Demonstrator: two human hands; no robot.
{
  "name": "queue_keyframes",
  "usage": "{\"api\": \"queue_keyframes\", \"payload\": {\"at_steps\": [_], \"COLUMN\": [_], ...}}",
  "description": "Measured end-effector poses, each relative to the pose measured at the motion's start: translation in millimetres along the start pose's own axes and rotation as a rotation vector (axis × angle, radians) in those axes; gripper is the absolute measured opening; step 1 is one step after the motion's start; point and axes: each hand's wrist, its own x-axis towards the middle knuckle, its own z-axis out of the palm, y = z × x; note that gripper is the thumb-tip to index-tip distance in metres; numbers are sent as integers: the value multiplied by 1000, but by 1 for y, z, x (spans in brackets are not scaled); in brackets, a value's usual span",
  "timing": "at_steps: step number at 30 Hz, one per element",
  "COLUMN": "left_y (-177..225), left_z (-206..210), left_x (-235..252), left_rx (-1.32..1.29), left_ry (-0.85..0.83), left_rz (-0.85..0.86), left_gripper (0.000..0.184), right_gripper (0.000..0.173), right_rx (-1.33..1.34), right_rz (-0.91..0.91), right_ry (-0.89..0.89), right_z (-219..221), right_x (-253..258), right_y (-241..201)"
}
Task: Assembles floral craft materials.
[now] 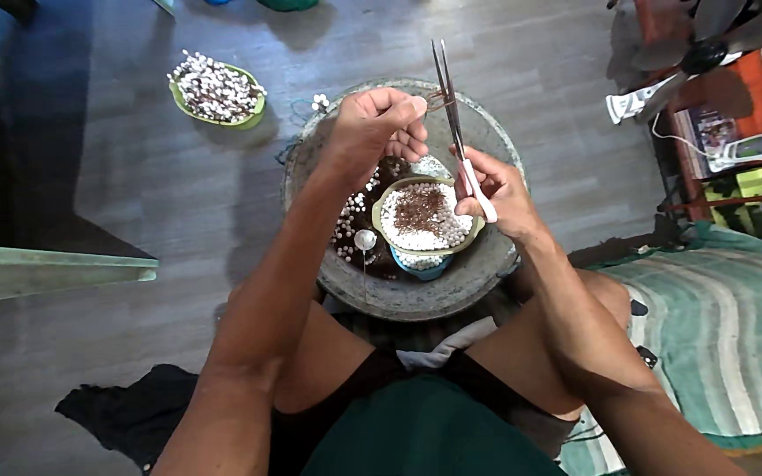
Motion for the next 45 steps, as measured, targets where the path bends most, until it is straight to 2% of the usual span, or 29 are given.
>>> {"api": "queue_keyframes", "payload": {"at_steps": [12, 17, 21, 26, 30, 34, 37, 40, 42, 45], "left_y": [1, -2, -9, -22, -27, -21, -15, -11, -8, -7], "left_z": [-4, -10, -5, 13, 20, 14, 11, 10, 9, 9], "left_x": [1, 1, 3, -1, -4, -5, -10, -14, -18, -21], "left_rx": [39, 7, -98, -272, -438, -519, -548, -564, -559, -414], "left_ry": [-6, -40, -61, -218, -212, -250, -258, -253, -227, -102], "left_rz": [-3, 60, 55, 100, 136, 201, 203, 205, 203, 200], "left_gripper": [13, 17, 22, 37, 27, 18, 12, 11, 13, 18], "right_gripper": [78, 77, 76, 78, 60, 42, 35, 36, 35, 32], "right_rx": [-47, -66, -175, -249, -347, -244, -31, 123, 142, 133], "right_rz": [-52, 6, 57, 77, 136, 131, 103, 96, 85, 100], "right_ry": [70, 195, 269, 307, 402, 259, 62, -108, -113, 25], "right_z": [3, 4, 26, 67, 93, 93, 84, 75, 74, 79], "right_x": [-1, -4, -11, -5, -1, 1, -2, -5, -8, -10], "right_y": [1, -5, -14, -34, -53, -64, -68, -74, -75, -68]}}
